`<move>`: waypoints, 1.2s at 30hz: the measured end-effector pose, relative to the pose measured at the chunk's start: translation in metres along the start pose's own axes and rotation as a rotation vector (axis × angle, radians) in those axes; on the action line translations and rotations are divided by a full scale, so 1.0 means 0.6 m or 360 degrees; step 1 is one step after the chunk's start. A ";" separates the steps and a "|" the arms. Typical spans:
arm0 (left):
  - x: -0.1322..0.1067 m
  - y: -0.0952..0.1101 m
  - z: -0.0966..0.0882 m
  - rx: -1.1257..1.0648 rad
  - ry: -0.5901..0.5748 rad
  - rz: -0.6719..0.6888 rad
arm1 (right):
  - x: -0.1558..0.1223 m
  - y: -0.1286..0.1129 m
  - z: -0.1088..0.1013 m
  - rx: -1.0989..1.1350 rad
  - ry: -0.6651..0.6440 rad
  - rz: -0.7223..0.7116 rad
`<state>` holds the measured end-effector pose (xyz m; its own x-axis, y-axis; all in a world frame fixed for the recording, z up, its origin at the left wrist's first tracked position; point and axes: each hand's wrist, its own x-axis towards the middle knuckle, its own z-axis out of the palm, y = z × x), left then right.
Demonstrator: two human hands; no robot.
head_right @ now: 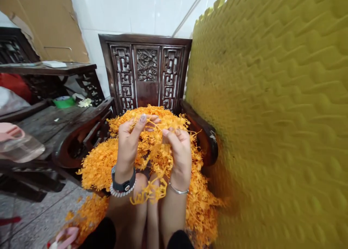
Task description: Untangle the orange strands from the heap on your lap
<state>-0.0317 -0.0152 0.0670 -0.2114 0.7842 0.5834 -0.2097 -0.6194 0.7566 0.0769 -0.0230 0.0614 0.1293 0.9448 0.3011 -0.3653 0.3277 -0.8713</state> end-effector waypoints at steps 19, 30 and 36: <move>-0.027 -0.013 0.027 -0.0760 0.0203 -0.0381 | -0.115 -0.036 -0.014 -0.0497 0.0021 -0.0468; -0.009 -0.011 -0.063 -0.1033 0.0283 -0.0335 | -0.173 0.197 -0.212 -0.1702 0.0874 -0.0640; -0.030 0.022 -0.108 -0.1164 0.0225 -0.0213 | -0.214 0.306 -0.350 -0.2295 0.0651 -0.0006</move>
<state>-0.0926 -0.0399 0.0470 -0.2498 0.8725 0.4198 -0.8115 -0.4252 0.4009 0.1865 -0.0846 -0.2185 0.4590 0.7982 0.3902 0.8027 -0.1843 -0.5673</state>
